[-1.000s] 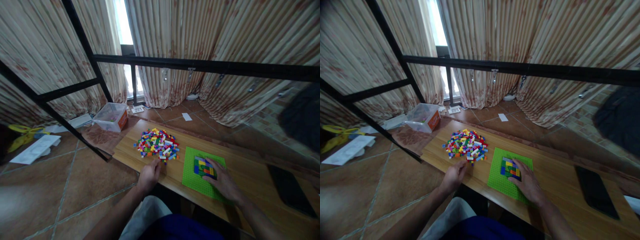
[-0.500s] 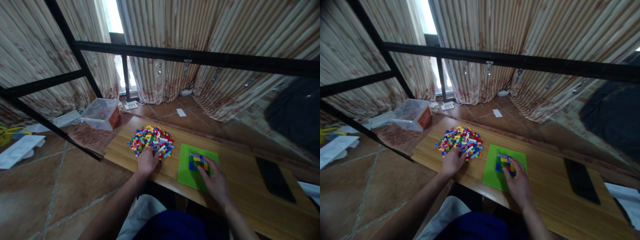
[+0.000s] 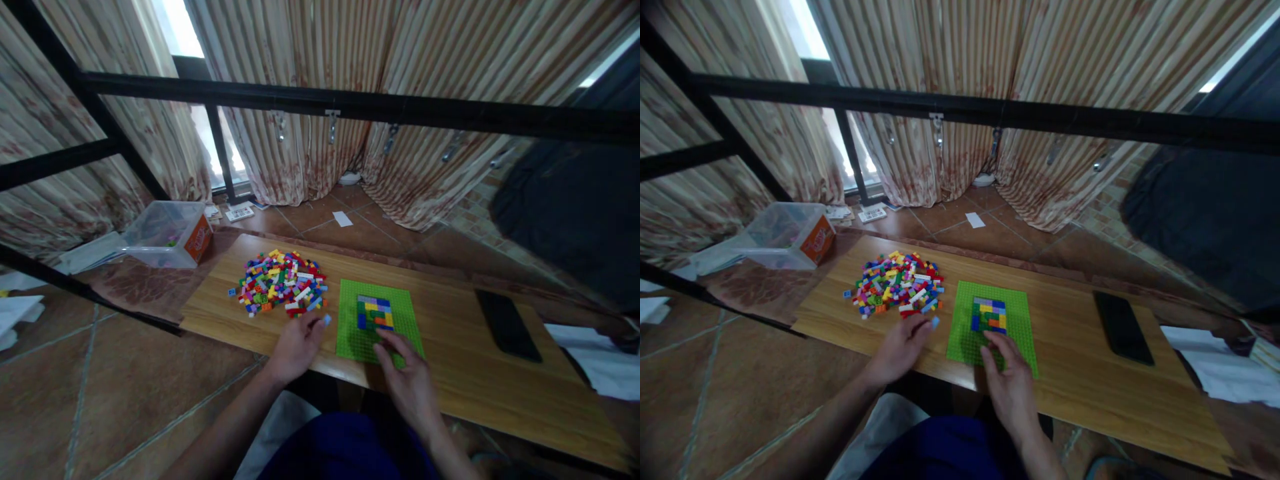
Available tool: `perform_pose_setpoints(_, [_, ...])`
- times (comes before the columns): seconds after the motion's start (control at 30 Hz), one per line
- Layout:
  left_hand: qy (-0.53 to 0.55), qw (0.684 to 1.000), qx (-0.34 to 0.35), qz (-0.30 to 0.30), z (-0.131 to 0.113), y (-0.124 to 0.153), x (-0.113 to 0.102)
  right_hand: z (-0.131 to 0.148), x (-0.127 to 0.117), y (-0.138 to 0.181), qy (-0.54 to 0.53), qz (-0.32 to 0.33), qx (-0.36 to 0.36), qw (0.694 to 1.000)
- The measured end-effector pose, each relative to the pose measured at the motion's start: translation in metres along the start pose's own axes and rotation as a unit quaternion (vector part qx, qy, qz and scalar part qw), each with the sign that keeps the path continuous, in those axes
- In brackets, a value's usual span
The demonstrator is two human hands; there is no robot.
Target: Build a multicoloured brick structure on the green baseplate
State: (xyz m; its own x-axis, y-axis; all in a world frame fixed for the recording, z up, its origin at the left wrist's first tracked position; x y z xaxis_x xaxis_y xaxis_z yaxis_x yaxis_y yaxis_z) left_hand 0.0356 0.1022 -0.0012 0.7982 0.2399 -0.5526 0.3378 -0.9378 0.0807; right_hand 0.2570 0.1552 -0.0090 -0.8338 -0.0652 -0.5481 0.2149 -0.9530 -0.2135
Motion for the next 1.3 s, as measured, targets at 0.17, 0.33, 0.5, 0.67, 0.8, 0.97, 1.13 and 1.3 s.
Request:
perform_pose_setpoints(0.17, [0.240,0.943,-0.095,0.212,-0.005,0.026,0.065,0.040,0.026,0.020,-0.059,0.131,-0.099,0.985])
perform_pose_setpoints(0.33, [0.324,0.897,-0.142,0.266,-0.004,0.028,0.081,0.032,0.016,0.019,-0.054,0.159,-0.071,0.983])
perform_pose_setpoints(0.5, [0.351,0.886,-0.157,0.257,-0.006,0.021,0.093,0.016,0.010,0.012,-0.028,0.149,-0.053,0.987])
perform_pose_setpoints(0.67, [0.218,0.963,-0.057,0.145,-0.006,-0.005,0.087,-0.003,-0.005,-0.026,0.037,0.034,-0.075,0.996])
perform_pose_setpoints(0.8, [0.109,0.992,0.014,0.059,-0.004,-0.020,0.077,-0.018,-0.003,-0.057,0.101,-0.006,-0.087,0.991])
perform_pose_setpoints(0.97, [0.069,0.996,0.007,0.056,0.003,-0.023,0.079,-0.028,0.010,-0.065,0.121,0.017,-0.094,0.988])
perform_pose_setpoints(1.13, [0.085,0.995,0.015,0.055,0.004,-0.025,0.079,-0.032,0.012,-0.069,0.116,0.036,-0.093,0.988])
perform_pose_setpoints(1.3, [0.088,0.994,0.018,0.057,0.004,-0.026,0.080,-0.029,0.014,-0.076,0.131,0.066,-0.081,0.986])
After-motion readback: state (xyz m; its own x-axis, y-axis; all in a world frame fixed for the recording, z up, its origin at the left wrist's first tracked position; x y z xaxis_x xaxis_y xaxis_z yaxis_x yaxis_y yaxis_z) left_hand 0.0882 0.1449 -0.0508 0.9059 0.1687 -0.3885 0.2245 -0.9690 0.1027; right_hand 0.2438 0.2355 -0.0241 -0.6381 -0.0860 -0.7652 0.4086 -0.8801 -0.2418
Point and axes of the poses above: each hand's wrist, its own y-axis away from the middle knuckle, its own x-axis out of the palm, z = x × y, the point moved 7 cm from there along -y, towards the middle knuckle, and after that the axes turned 5 degrees about -z, right-handed, at the moved point
